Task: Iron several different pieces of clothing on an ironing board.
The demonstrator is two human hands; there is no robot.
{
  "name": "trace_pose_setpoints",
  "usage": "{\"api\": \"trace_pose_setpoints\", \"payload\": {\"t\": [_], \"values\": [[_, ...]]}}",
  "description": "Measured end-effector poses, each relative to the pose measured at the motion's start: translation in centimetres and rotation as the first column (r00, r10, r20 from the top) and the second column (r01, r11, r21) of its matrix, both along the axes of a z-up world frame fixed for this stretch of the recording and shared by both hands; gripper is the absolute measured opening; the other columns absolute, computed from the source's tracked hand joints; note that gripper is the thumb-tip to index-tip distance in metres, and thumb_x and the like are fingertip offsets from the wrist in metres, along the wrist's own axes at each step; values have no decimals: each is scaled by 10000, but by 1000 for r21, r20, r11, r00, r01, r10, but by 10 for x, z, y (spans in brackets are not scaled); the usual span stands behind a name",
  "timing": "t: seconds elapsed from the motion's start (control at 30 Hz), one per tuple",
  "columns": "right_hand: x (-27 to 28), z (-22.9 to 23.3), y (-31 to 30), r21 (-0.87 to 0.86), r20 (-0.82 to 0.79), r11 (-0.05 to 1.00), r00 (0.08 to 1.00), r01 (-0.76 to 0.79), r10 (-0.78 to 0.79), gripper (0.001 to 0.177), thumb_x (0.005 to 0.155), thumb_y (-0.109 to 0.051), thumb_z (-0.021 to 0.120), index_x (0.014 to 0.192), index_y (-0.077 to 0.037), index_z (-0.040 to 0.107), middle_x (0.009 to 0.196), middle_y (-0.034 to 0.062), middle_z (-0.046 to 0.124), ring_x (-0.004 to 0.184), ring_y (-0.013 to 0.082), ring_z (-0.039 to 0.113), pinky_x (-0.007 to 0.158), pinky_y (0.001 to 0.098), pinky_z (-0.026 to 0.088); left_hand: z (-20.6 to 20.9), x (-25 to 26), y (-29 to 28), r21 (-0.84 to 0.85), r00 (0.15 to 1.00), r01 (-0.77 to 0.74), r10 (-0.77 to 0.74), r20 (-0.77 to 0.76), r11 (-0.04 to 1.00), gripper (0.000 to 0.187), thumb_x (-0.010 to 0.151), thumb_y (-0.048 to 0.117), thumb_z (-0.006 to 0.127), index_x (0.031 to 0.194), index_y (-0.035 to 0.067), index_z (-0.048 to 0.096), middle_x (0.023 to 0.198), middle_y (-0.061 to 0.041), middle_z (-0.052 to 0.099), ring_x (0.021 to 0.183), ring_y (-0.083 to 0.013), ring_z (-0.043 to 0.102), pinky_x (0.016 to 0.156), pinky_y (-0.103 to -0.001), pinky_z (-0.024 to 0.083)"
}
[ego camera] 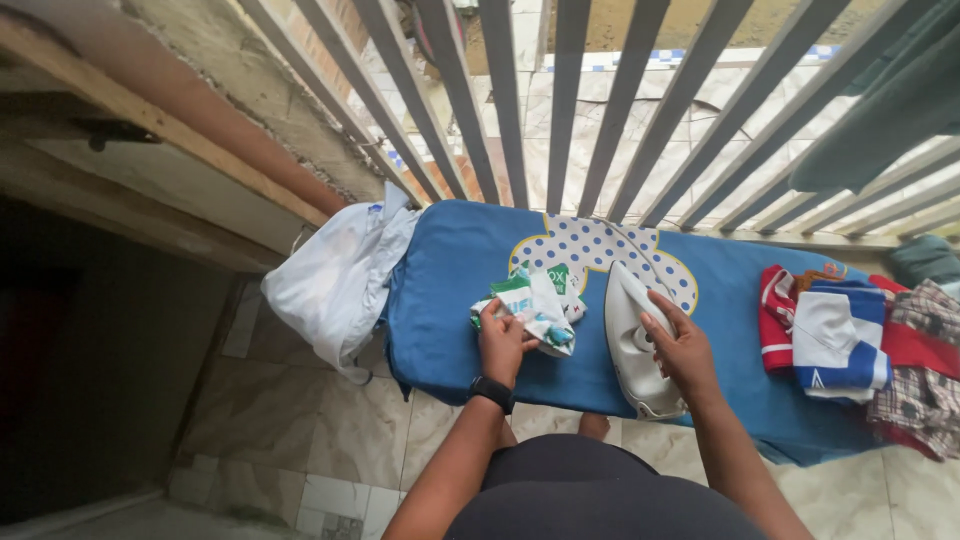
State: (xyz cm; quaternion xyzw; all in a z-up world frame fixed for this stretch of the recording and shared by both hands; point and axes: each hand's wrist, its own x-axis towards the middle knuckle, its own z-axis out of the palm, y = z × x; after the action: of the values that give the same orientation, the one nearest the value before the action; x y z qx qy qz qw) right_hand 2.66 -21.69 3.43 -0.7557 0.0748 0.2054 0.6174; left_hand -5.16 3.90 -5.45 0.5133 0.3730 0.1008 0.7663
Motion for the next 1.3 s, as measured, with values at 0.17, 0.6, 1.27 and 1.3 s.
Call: {"api": "trace_pose_setpoints", "payload": {"t": [0.17,0.6,1.27,1.3], "values": [[10,36,19,-112,21,991,997,-72,75,529,907,-379,713,1424,-290,640,738,-9,610,522,66,501,413,254,419,69,-28,-5,209,990,108,-85,-116,972,580,935,34,616,1461,141,396,1107,-104,660,823,-187,729,632,-304,612],[26,40,125,-260,322,860,800,-439,506,450,964,-424,672,1407,-357,632,1191,121,749,955,222,745,758,381,594,5,-33,62,851,921,389,-152,-357,353,961,726,288,914,1455,-64,397,1470,-248,444,1337,-431,434,1118,-465,358],[50,0,175,-761,188,567,731,-314,656,400,1025,-416,504,1409,-345,589,956,188,734,890,412,700,755,520,553,28,-41,44,814,893,449,-158,-421,369,902,763,242,868,1500,18,399,1504,-174,463,1386,-366,427,1139,-456,349],[53,1,175,-772,181,562,745,-297,642,404,1034,-431,490,1419,-348,582,942,191,737,892,409,701,767,520,554,27,-41,44,813,893,450,-158,-423,370,899,773,245,864,1504,17,393,1509,-175,458,1387,-368,422,1141,-459,343]]}}
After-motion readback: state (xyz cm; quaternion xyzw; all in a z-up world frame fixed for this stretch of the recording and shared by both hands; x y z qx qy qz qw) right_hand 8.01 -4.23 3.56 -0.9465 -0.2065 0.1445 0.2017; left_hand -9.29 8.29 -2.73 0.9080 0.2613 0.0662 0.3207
